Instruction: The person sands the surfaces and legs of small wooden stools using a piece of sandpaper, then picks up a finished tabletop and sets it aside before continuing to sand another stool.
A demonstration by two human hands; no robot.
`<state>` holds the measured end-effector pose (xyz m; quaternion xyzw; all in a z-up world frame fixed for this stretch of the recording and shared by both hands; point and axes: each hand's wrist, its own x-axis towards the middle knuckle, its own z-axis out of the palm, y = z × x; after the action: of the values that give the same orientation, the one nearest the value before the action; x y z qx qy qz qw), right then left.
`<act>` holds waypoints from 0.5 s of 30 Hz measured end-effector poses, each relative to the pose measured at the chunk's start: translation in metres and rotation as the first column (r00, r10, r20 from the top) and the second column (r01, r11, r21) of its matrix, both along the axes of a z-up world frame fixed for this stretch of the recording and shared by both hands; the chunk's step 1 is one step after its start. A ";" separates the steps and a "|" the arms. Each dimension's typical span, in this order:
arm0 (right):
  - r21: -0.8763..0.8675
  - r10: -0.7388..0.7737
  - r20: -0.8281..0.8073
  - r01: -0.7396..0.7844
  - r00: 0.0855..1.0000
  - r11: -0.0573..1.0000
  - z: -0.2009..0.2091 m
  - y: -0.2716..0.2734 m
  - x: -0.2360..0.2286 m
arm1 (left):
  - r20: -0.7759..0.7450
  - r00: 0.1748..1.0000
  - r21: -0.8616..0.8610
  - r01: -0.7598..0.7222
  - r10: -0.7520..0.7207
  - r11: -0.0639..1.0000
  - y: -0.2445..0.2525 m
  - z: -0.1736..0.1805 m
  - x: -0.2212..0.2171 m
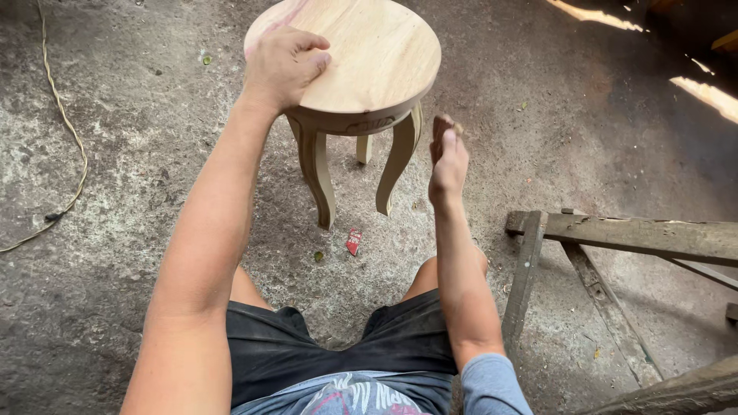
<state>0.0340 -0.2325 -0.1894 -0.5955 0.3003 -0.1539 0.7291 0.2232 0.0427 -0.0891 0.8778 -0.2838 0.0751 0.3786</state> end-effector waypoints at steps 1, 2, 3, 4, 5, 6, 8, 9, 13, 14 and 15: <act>0.103 -0.026 0.077 0.018 0.997 0.995 -0.009 0.002 -0.009 | -0.014 1.000 -0.006 0.000 0.000 1.000 0.001 -0.002 0.002; 0.107 -0.031 0.077 0.022 0.997 0.994 -0.018 0.003 -0.018 | -0.030 1.000 -0.009 -0.001 0.000 1.000 0.003 -0.004 0.005; 0.189 -0.055 0.109 0.034 0.992 0.981 -0.026 0.005 -0.027 | -0.030 1.000 -0.005 0.003 -0.004 1.000 0.003 -0.006 0.007; 0.268 -0.084 0.139 0.044 0.987 0.962 -0.034 0.006 -0.035 | -0.038 0.999 -0.012 0.000 -0.001 1.000 0.003 -0.007 0.009; 0.270 -0.090 0.137 0.050 0.986 0.961 -0.041 0.009 -0.041 | -0.047 0.999 -0.018 -0.003 0.002 1.000 0.003 -0.007 0.010; 0.318 -0.092 0.153 0.039 0.984 0.947 -0.047 0.012 -0.044 | -0.043 0.999 -0.018 0.006 -0.007 1.000 0.003 -0.006 0.011; 0.367 -0.103 0.171 0.033 0.980 0.930 -0.057 0.013 -0.045 | -0.031 1.000 -0.016 0.007 -0.008 1.000 0.005 -0.005 0.010; 0.372 -0.093 0.202 0.011 0.975 0.928 -0.059 0.014 -0.045 | -0.027 1.000 -0.013 0.016 -0.016 1.000 0.005 -0.003 0.011; 0.493 -0.104 0.238 -0.028 0.966 0.869 -0.046 0.012 -0.052 | -0.075 0.997 -0.027 0.028 -0.030 0.999 0.010 -0.003 0.006; 0.491 -0.109 0.239 -0.023 0.965 0.871 -0.039 0.012 -0.052 | -0.073 0.997 -0.039 0.024 -0.027 0.999 0.008 -0.002 0.006; 0.569 -0.111 0.272 -0.067 0.956 0.820 -0.033 0.013 -0.053 | -0.072 0.997 -0.041 0.030 -0.033 0.999 0.007 -0.001 0.005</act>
<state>-0.0190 -0.2200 -0.2226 -0.3160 0.2280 -0.1515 0.9084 0.2278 0.0499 -0.0898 0.8676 -0.2821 0.0429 0.4073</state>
